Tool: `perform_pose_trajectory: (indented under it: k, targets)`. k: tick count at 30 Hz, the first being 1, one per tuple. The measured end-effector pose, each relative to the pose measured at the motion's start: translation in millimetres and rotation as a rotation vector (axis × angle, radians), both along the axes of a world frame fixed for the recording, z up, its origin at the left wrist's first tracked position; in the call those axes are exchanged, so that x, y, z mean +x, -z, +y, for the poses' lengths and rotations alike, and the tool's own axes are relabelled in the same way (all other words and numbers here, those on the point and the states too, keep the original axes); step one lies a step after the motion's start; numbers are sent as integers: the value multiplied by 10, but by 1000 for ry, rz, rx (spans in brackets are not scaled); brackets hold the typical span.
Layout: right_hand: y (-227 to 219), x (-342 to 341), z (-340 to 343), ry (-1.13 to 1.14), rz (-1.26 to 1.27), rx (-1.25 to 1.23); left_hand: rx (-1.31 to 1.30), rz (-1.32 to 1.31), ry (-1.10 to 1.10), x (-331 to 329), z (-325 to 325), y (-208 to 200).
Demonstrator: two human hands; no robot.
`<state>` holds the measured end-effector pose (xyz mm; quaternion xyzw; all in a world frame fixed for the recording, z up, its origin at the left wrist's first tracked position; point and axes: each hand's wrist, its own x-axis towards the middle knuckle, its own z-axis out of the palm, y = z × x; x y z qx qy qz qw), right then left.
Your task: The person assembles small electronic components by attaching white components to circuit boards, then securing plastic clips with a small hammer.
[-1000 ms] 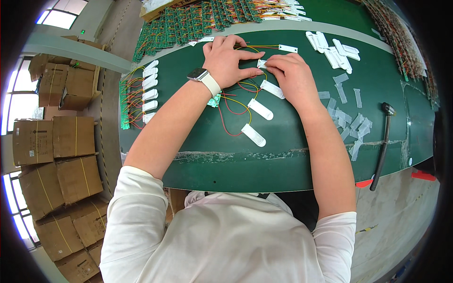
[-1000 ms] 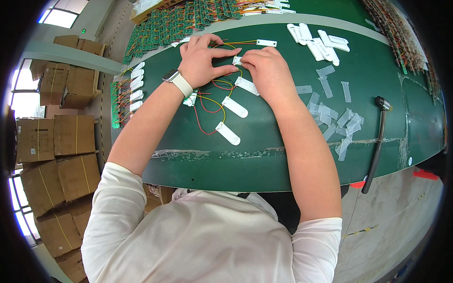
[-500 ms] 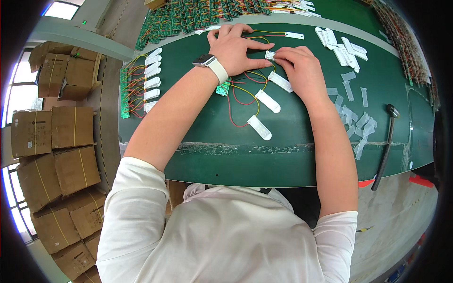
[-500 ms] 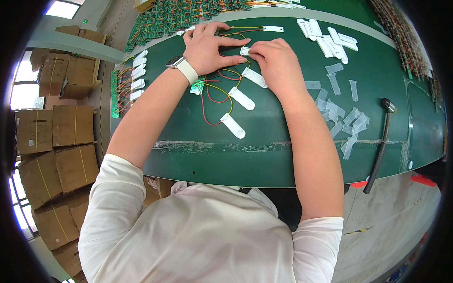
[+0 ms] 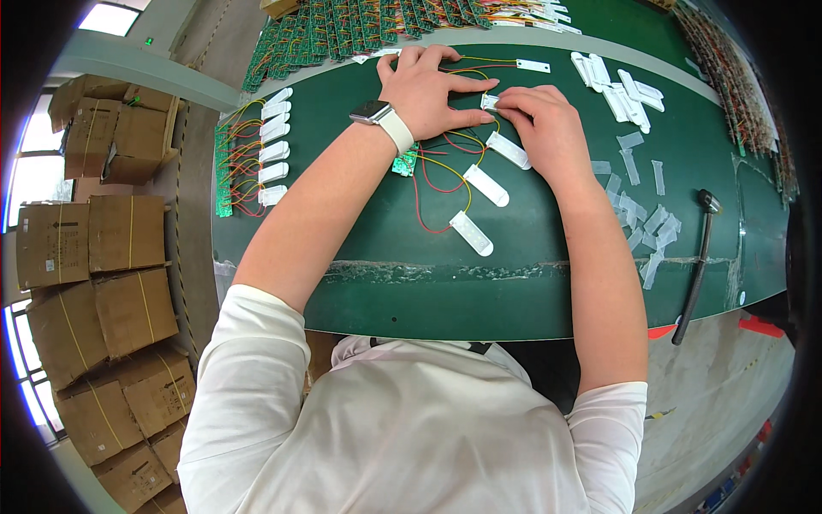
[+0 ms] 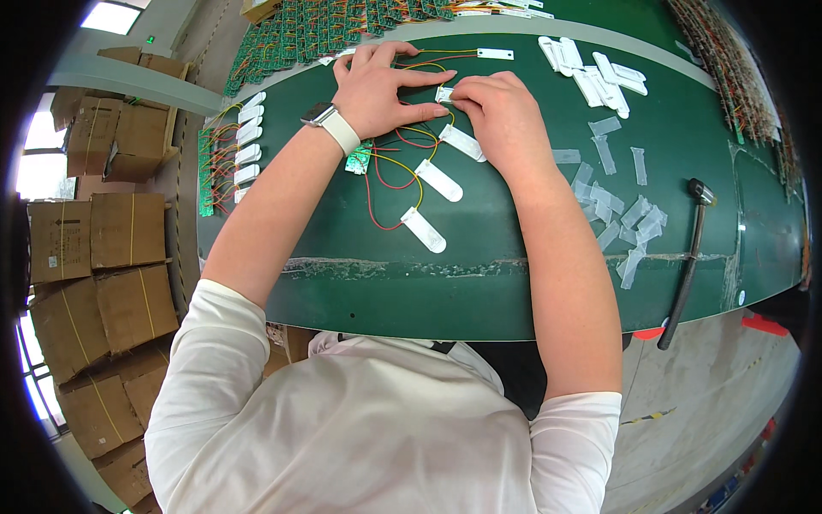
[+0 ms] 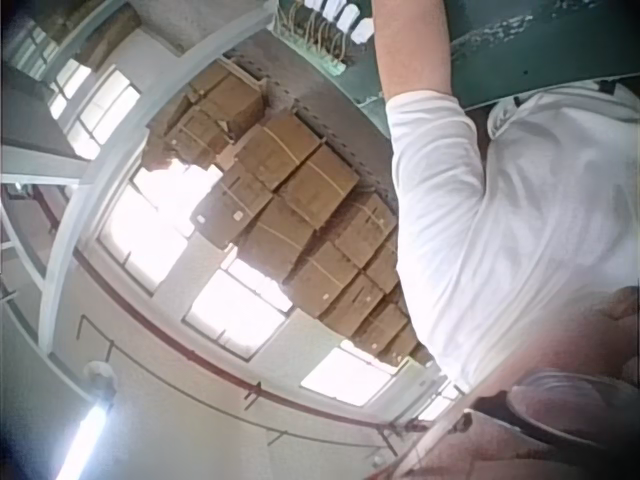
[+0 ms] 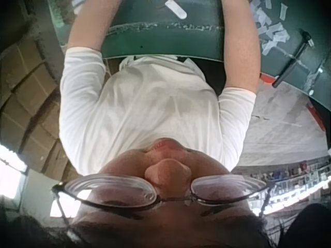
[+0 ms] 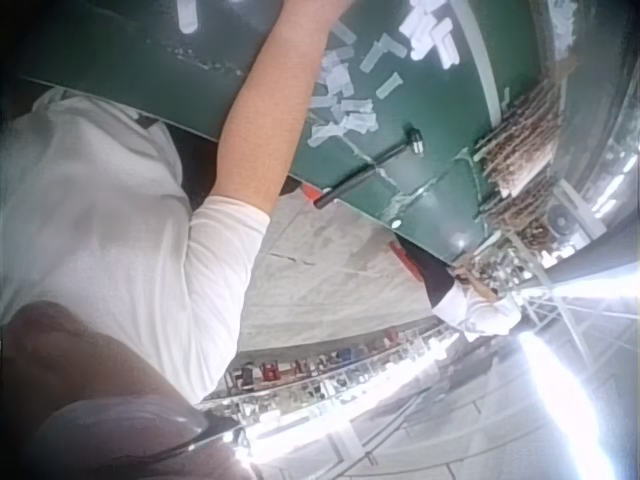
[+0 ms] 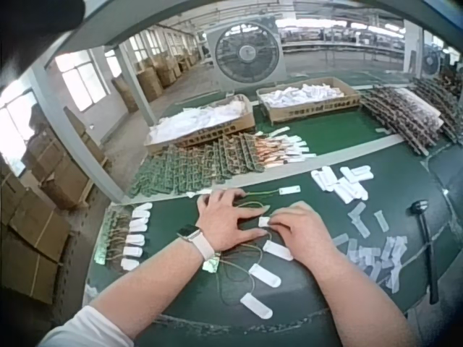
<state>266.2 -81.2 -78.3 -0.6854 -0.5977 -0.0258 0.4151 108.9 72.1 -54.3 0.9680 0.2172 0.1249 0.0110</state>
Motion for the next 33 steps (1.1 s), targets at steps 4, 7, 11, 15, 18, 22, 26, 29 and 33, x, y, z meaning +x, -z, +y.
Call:
perform_pose_trajectory:
  k: [4,7,11,15,18,22,26,29,33]
  targets:
    - [-7,-8,9,5,-18,0,17,-8,13,-3,6,-3]
    - [3,-4,9,11,-39,-6,36,13,15,5,-7,-35]
    - [-2,-31,17,21,-57,-14,66,80,-14,16,-41,-68]
    - [-24,-49,-3,36,-82,-26,41,93,-36,25,-86,-40]
    - [-5,-58,13,37,-75,-13,81,-32,-33,-33,-71,66]
    - [-7,-58,-3,23,-43,-7,162,-197,2,-14,-126,-17]
    - [9,-45,-12,-2,2,14,120,-119,-49,-39,-144,-28]
    - [-7,-54,-10,-20,4,16,134,-129,-58,-58,-129,7]
    - [11,-34,0,-22,11,25,127,-209,35,-43,-100,53]
